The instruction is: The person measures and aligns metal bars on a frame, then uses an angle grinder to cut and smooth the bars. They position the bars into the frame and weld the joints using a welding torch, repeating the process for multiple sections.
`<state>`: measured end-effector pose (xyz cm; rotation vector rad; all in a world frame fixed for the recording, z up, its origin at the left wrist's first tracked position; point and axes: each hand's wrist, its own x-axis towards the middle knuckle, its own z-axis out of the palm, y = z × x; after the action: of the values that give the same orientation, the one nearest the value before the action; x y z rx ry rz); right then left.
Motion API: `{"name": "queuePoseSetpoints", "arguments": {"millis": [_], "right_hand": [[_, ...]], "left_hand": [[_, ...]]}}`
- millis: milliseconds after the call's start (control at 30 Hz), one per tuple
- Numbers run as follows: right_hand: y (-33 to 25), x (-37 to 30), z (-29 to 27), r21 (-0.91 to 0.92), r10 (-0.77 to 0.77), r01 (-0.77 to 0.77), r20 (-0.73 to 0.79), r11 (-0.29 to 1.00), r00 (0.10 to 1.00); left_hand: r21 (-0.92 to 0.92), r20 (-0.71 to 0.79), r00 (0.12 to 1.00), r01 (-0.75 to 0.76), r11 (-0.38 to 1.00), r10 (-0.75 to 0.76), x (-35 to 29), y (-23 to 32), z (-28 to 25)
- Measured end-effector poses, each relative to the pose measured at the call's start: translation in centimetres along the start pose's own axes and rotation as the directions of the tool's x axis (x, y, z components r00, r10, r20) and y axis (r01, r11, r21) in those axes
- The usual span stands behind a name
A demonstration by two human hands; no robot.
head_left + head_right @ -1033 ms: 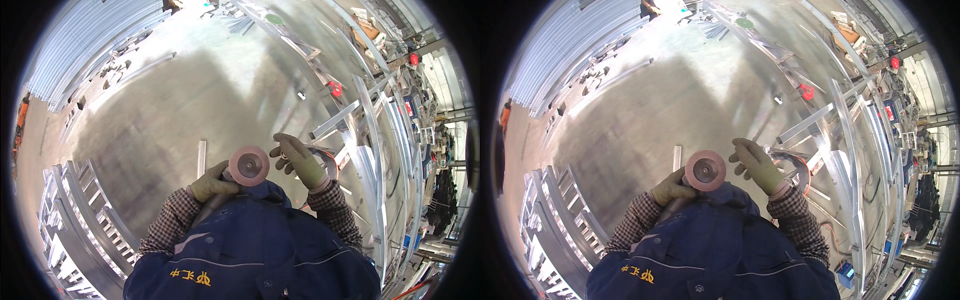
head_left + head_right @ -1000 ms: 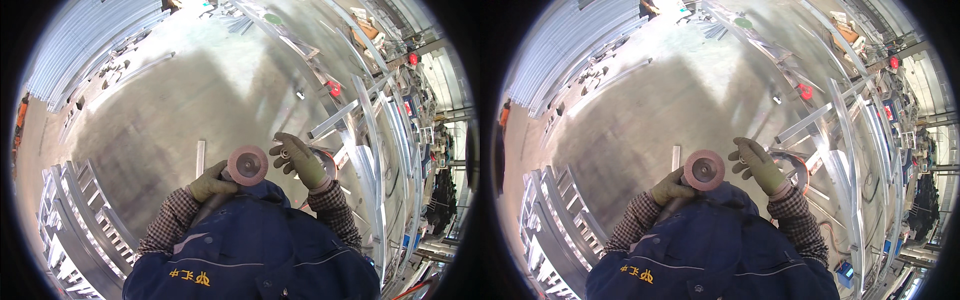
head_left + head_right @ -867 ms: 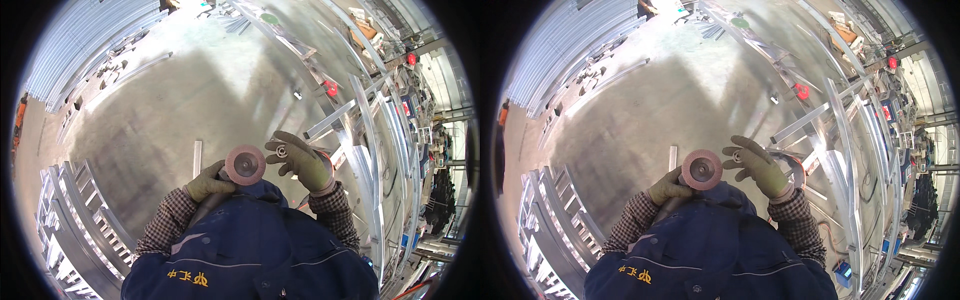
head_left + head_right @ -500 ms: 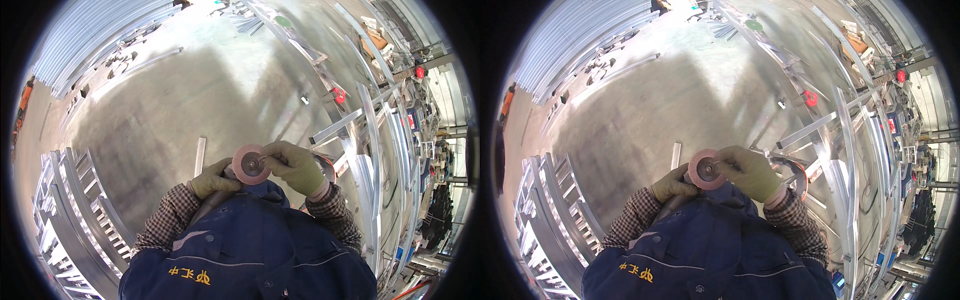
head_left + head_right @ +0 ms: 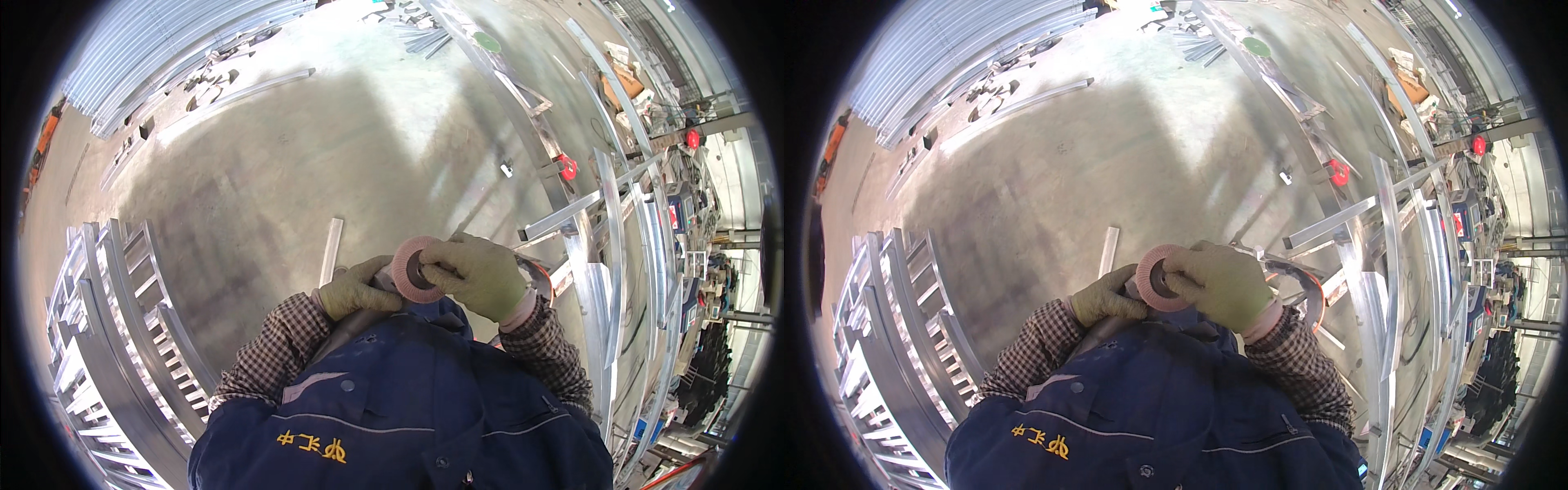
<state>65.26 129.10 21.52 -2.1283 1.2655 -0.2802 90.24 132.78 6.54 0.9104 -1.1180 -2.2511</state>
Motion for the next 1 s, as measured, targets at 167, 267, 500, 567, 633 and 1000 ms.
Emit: {"name": "queuePoseSetpoints", "arguments": {"millis": [167, 267, 500, 567, 633, 1000], "right_hand": [[-0.4, 0.4, 0.8, -0.057, -0.013, 0.016, 0.043, 0.998, 0.999], [-0.8, 0.7, 1.2, -0.076, 0.02, -0.017, 0.036, 0.997, 0.999], [-1.8, 1.7, 2.7, -0.235, -0.115, 0.072, -0.172, 0.969, 0.978], [-1.9, 1.8, 2.7, -0.173, -0.115, 0.078, -0.221, 0.982, 0.968], [-1.9, 1.8, 2.6, -0.085, -0.046, 0.025, -0.259, 0.996, 0.965], [-2.3, 2.0, 2.1, -0.06, -0.163, 0.156, -0.124, 0.986, 0.979]], "left_hand": [[-0.031, -0.007, 1.0, 0.021, 0.999, -0.022, -0.6, 0.2, -0.4], [-0.032, -0.003, 1.0, 0.019, 0.999, -0.019, -0.9, 0.3, -0.7], [-0.102, 0.031, 0.998, 0.058, 0.993, -0.055, -1.9, 1.1, -1.5], [-0.096, 0.01, 1.0, 0.028, 0.995, -0.027, -2.3, 1.3, -1.6], [-0.099, -0.007, 1.0, 0.009, 0.995, -0.01, -2.6, 1.3, -1.7], [-0.102, -0.01, 1.0, 0.017, 0.995, -0.018, -3.0, 0.8, -2.6]]}}
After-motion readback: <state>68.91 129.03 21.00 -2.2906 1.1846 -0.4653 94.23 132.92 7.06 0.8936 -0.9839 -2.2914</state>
